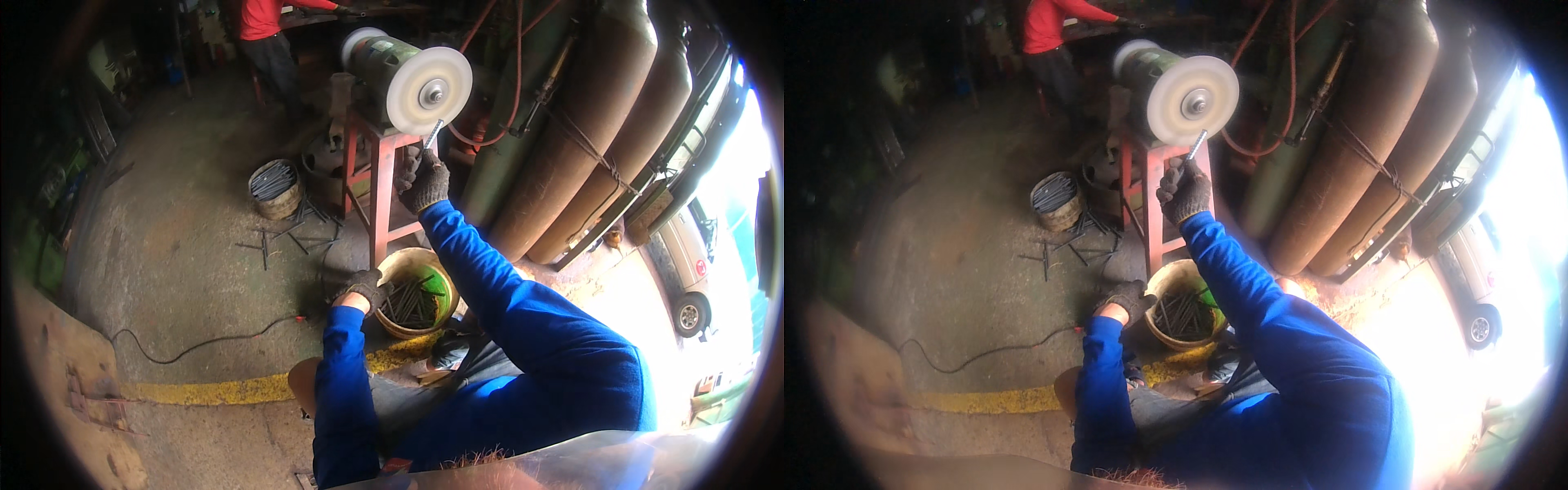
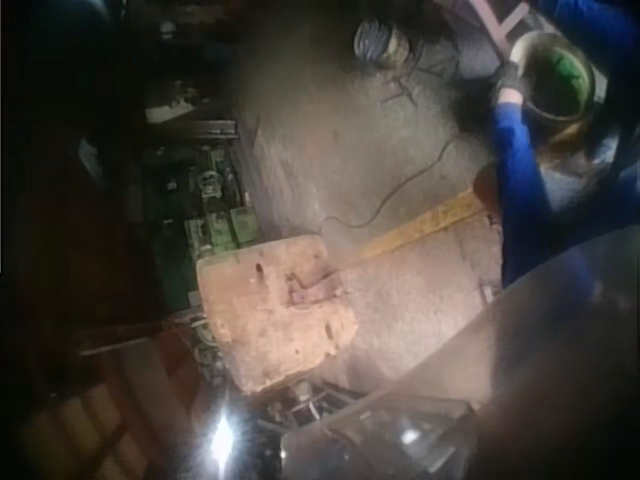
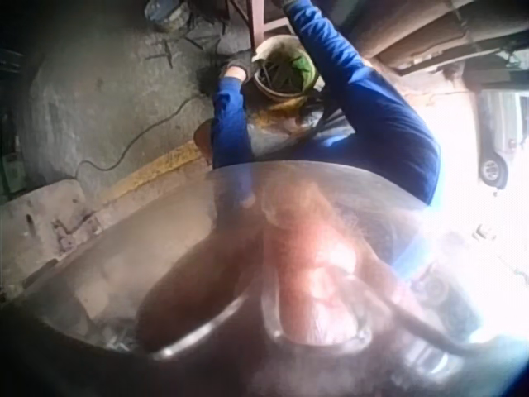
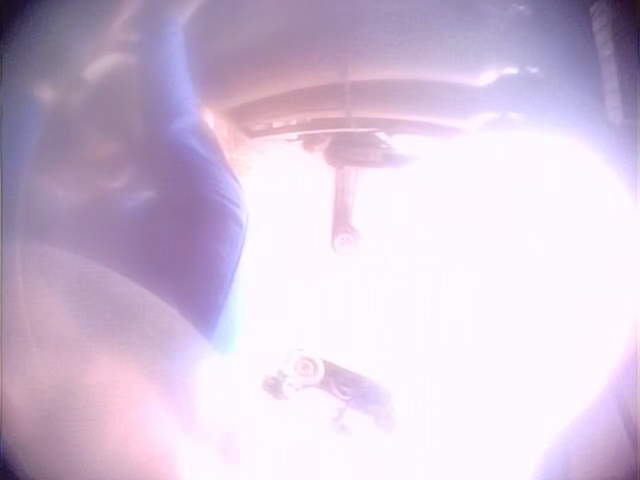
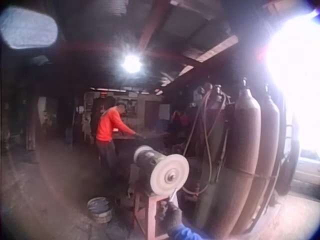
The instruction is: The person sits on the floor and repeatedly picks up metal rods from a bucket, grinding them against a bench grinder to create sparks. The person holds the rods with gloved hands and works on them one by one.
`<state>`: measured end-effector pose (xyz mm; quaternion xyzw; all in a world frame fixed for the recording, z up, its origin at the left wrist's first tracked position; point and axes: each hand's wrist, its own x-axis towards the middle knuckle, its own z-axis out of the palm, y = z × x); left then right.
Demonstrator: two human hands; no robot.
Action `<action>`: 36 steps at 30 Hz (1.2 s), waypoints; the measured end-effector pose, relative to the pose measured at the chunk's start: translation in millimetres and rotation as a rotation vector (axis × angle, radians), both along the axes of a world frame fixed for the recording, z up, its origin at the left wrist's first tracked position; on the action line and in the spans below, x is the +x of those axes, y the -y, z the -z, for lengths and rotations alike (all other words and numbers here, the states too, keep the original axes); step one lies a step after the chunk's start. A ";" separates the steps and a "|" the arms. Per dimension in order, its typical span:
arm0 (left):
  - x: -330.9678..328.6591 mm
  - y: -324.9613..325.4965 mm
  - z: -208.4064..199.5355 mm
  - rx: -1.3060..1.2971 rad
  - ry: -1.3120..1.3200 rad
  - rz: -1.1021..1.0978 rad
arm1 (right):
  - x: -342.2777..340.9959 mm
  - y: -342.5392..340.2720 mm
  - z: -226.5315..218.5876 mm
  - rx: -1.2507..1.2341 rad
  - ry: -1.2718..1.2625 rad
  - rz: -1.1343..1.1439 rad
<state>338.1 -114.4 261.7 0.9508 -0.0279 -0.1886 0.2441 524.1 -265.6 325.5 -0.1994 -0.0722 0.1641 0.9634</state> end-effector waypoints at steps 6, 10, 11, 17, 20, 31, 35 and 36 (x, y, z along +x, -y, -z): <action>7.4 4.4 9.0 0.001 0.028 0.051 | 15.6 1.8 13.0 -0.059 -0.043 0.027; 3.8 -3.1 4.3 0.004 0.036 0.032 | 24.9 -2.6 18.1 -0.024 0.079 -0.032; 5.4 -3.1 6.4 -0.009 0.042 0.035 | 26.6 -1.3 18.1 -0.017 0.085 -0.036; 12.3 -2.8 18.9 -0.012 0.054 0.067 | 19.8 2.5 9.2 -0.003 0.139 -0.069; 7.7 -5.5 16.8 -0.013 0.064 0.046 | 16.8 3.4 6.8 0.046 0.149 -0.160; 4.4 1.3 14.8 -0.073 0.106 0.001 | 18.4 9.1 22.2 -0.070 -0.056 0.039; 6.7 -2.0 25.6 -0.068 0.167 0.015 | 26.0 1.0 29.8 -0.082 0.061 0.040; 6.2 -0.5 19.8 -0.057 0.146 0.011 | 29.2 0.0 29.0 -0.061 0.092 0.047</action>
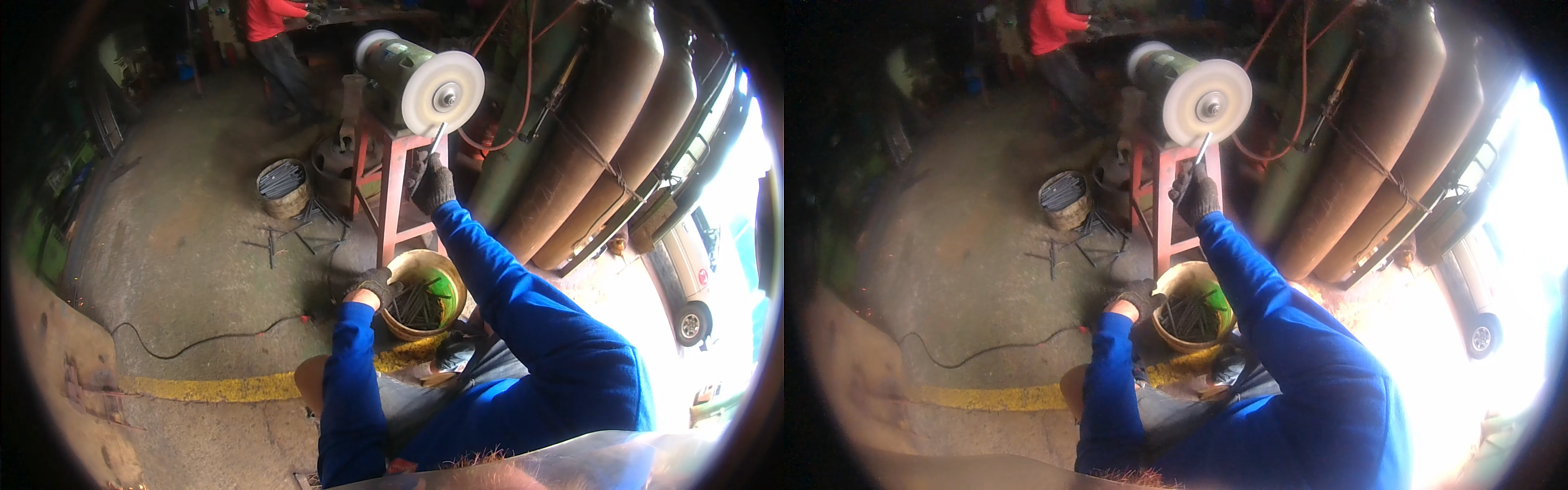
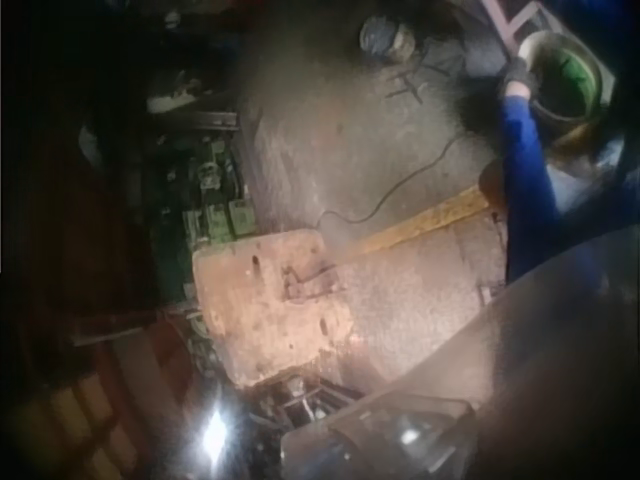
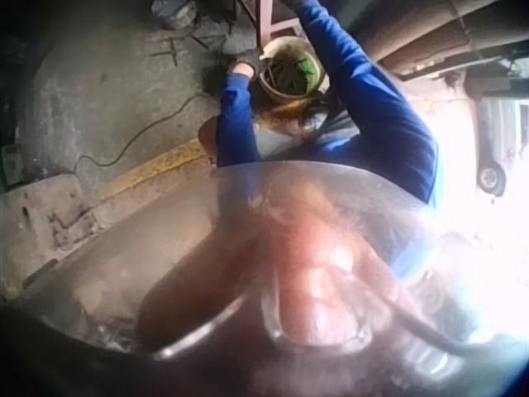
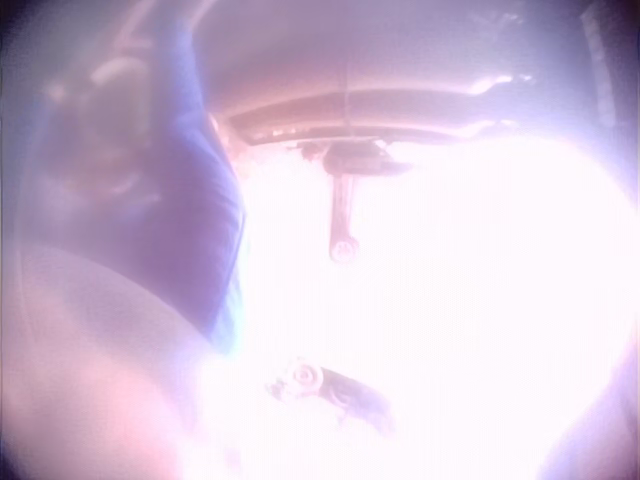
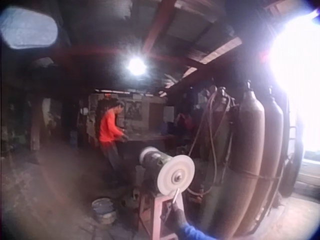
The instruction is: The person sits on the floor and repeatedly picks up metal rods from a bucket, grinding them against a bench grinder to create sparks. The person holds the rods with gloved hands and works on them one by one.
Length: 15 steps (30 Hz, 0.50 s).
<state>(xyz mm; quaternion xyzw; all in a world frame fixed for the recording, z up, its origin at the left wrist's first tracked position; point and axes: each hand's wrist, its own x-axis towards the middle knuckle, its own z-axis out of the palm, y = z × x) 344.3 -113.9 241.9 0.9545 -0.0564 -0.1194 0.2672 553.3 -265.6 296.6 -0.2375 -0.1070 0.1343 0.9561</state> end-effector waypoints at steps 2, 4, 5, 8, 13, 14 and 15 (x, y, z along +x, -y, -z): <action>-1.7 2.6 -12.0 0.022 -0.043 -0.007 | 2.8 0.3 0.9 0.015 -0.013 -0.003; -1.5 0.0 -6.2 0.015 -0.029 -0.005 | 6.7 -2.3 1.5 0.099 -0.012 -0.044; -1.6 -1.5 -3.4 0.012 -0.022 -0.006 | 7.1 -2.8 3.2 -0.062 0.112 0.044; -1.7 -2.8 -3.1 0.024 -0.043 -0.009 | 20.5 -0.2 16.2 -0.329 0.360 0.188; 3.4 -1.1 -1.4 0.016 -0.043 -0.007 | 46.4 15.1 30.8 -0.720 0.552 0.383; 0.5 -5.4 0.2 0.018 -0.047 -0.024 | 36.2 7.2 27.2 -0.879 0.611 0.451; -0.3 -6.1 0.5 0.013 -0.048 -0.024 | 29.3 5.7 22.8 -1.044 0.672 0.530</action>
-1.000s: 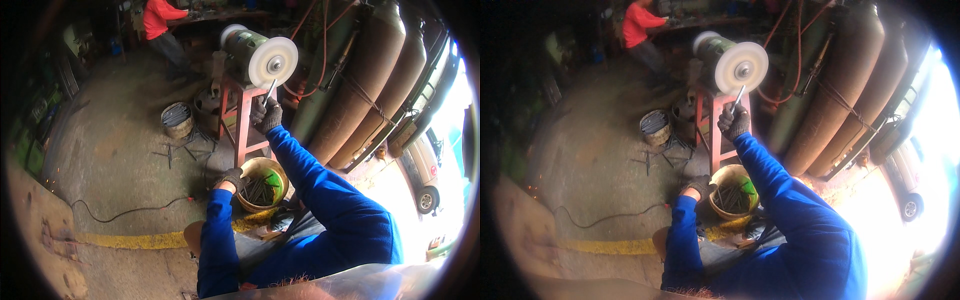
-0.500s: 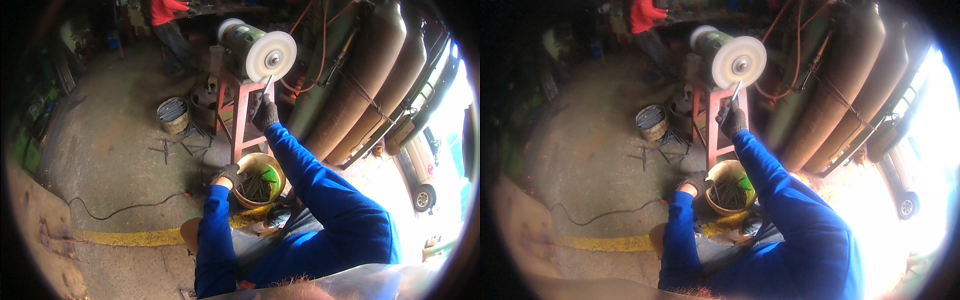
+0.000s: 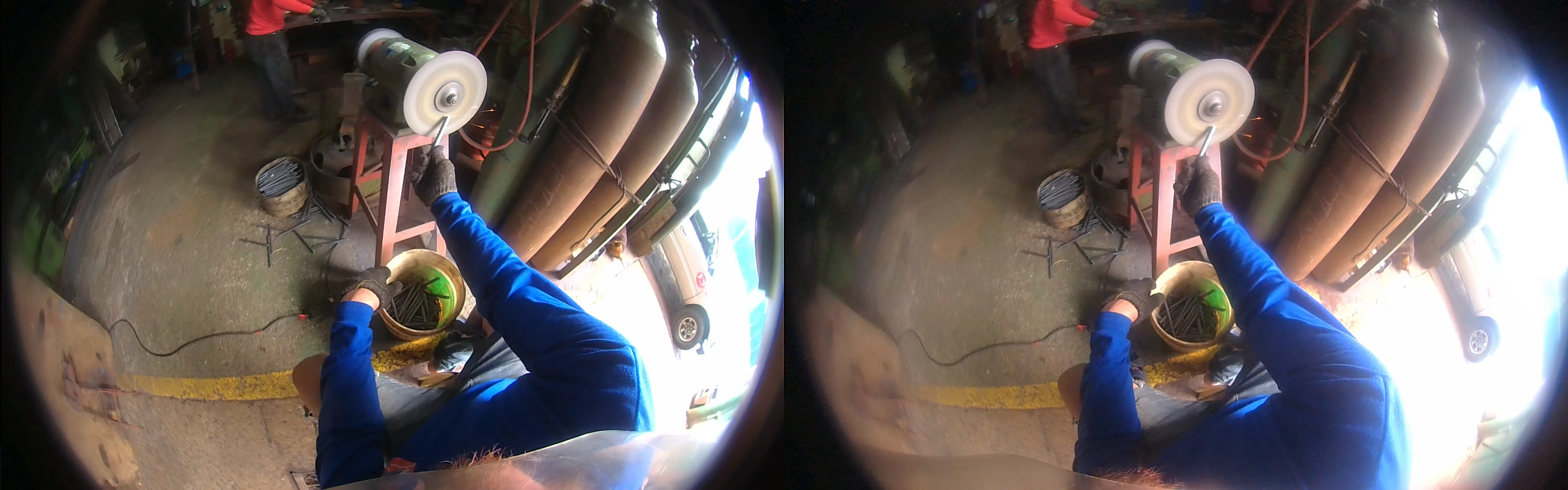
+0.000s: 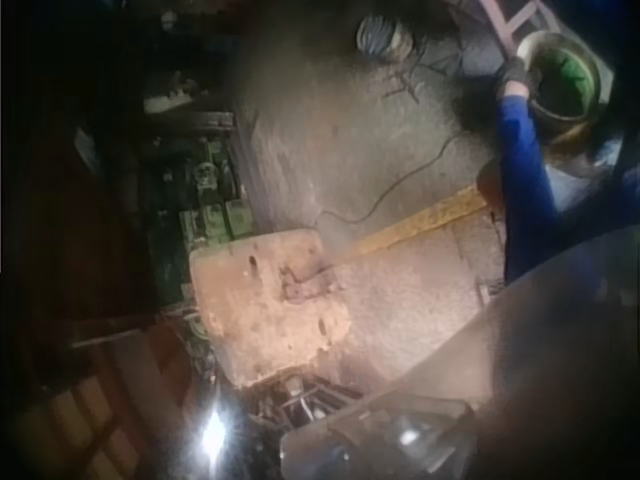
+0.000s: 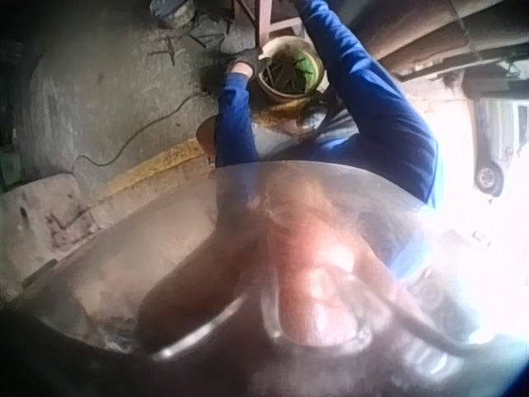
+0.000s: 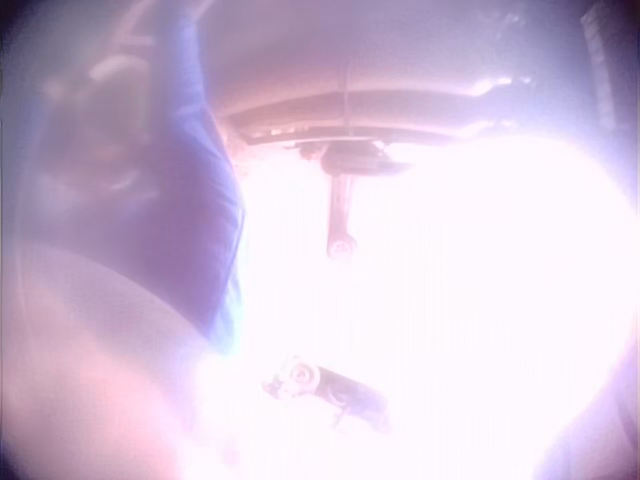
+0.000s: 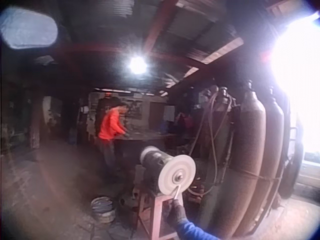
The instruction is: The person sits on the floor and repeatedly picks up metal rods from a bucket, grinding them against a bench grinder to create sparks. The person holds the rods with gloved hands and works on them one by one.
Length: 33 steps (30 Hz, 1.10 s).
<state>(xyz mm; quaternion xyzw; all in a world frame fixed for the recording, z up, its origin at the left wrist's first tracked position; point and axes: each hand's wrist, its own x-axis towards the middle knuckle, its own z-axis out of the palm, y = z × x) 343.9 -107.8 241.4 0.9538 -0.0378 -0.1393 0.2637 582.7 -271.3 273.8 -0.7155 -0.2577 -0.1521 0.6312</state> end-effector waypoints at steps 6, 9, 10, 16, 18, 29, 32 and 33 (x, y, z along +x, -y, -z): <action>9.3 16.7 -6.7 -0.050 0.077 0.059 | 46.3 34.9 16.0 0.731 -0.310 -0.400; -1.3 -3.0 9.5 -0.048 0.056 -0.006 | 15.5 3.5 14.4 0.917 -0.594 -0.610; -8.2 -10.0 8.9 -0.044 0.038 -0.029 | -4.0 -8.9 3.9 1.065 -0.786 -0.766; 5.1 1.8 12.3 -0.047 0.070 0.025 | 30.1 25.2 12.9 0.015 0.029 -0.020; 2.4 -1.0 13.2 -0.040 0.065 0.015 | 23.4 22.0 13.2 -0.278 0.181 0.305; -6.0 5.8 -12.5 -0.014 -0.025 -0.002 | 20.2 25.5 16.1 0.729 -0.420 -0.523; -3.2 6.2 -3.4 -0.021 0.002 0.023 | 5.5 20.4 3.5 0.752 -0.508 -0.465; -4.4 5.1 -3.1 -0.013 -0.003 0.029 | -5.4 13.9 -5.0 0.853 -0.595 -0.496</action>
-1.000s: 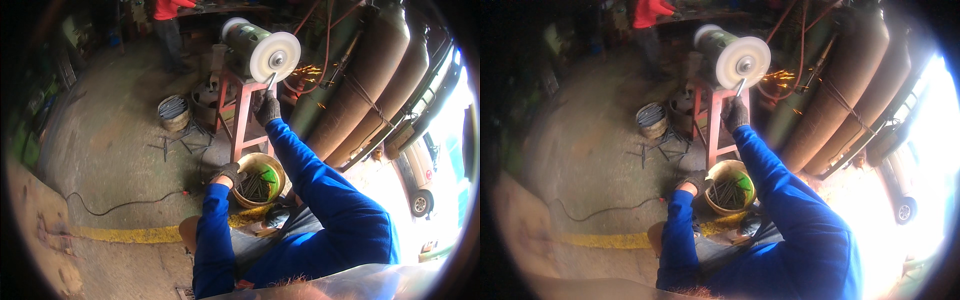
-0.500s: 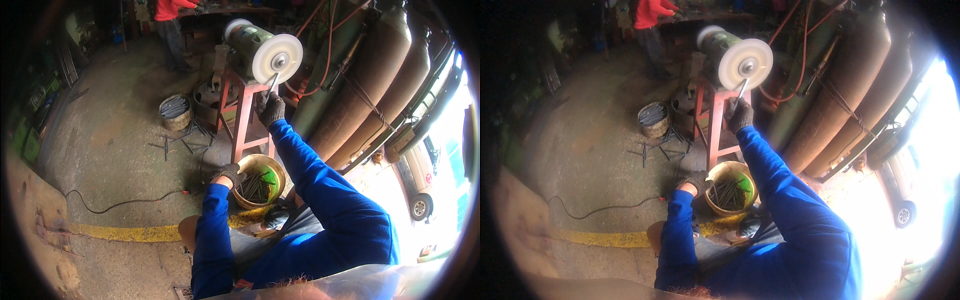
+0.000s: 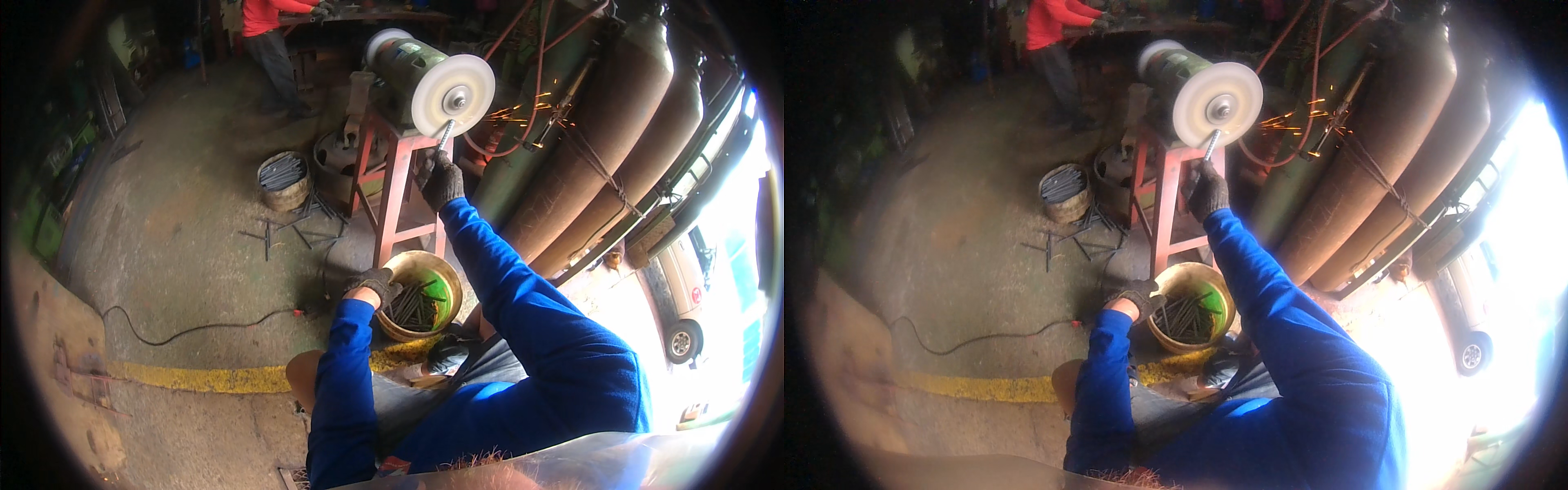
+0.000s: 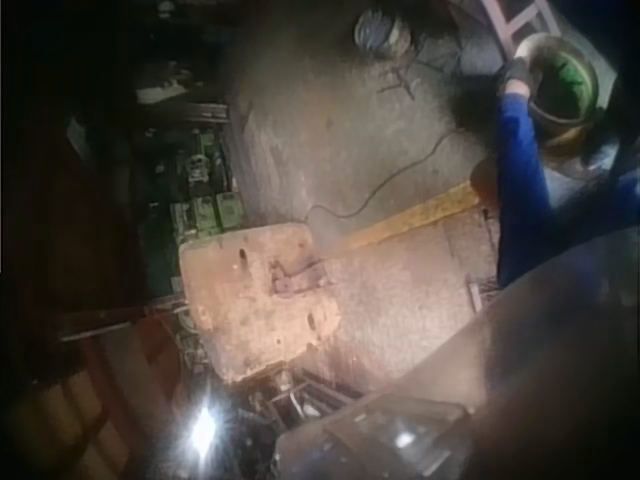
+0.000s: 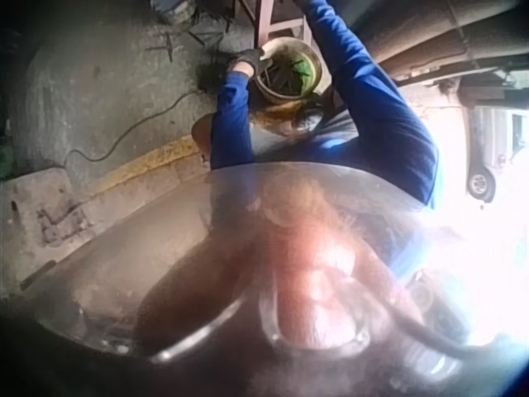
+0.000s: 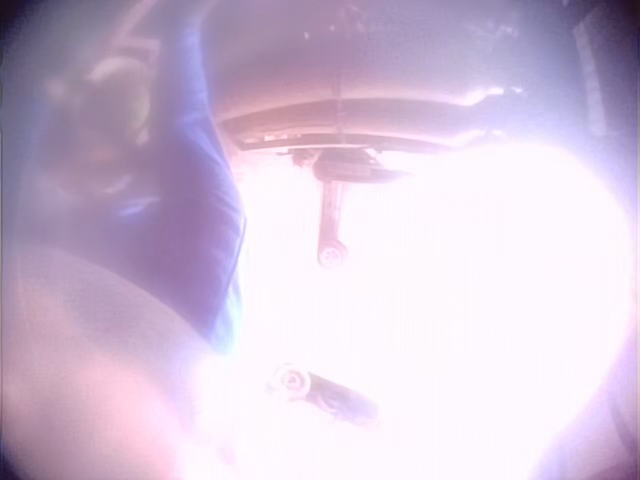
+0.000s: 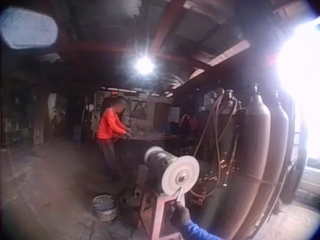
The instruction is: The person sits on the floor and repeatedly picks up metal rods from a bucket, grinding them against a bench grinder to create sparks. The person holds the rods with gloved hands and works on them one by one.
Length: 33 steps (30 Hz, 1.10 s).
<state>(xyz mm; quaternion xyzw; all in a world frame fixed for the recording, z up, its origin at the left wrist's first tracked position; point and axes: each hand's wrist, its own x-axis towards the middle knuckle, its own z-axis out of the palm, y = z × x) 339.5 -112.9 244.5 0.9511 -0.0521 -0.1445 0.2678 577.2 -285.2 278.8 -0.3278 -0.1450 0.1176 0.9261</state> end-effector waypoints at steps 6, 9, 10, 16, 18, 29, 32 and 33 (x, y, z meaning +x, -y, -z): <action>5.7 0.3 5.1 -0.018 0.013 0.023 | -4.5 -6.9 -13.9 0.114 -0.112 0.068; 5.5 -1.3 8.7 -0.019 0.028 0.016 | -9.0 -7.5 -17.3 0.094 -0.120 0.050; 5.2 -1.5 6.3 -0.015 0.016 0.017 | -11.4 -7.6 -18.5 0.079 -0.121 0.043; -1.9 0.3 -6.4 0.002 0.006 -0.003 | -1.6 -9.1 -9.1 0.154 -0.078 -0.022; 6.0 13.8 -15.7 0.000 0.022 0.028 | 46.3 27.2 14.3 -0.344 0.366 0.320; -0.1 3.3 -11.4 -0.036 0.046 -0.012 | 34.4 17.6 21.6 -0.978 0.660 0.687; -1.1 -9.2 10.5 -0.019 0.049 -0.030 | -4.9 -7.0 -1.2 -1.402 0.870 0.928; -2.6 -11.4 14.5 -0.023 0.038 -0.046 | -24.7 -14.0 -16.5 -1.509 0.931 0.999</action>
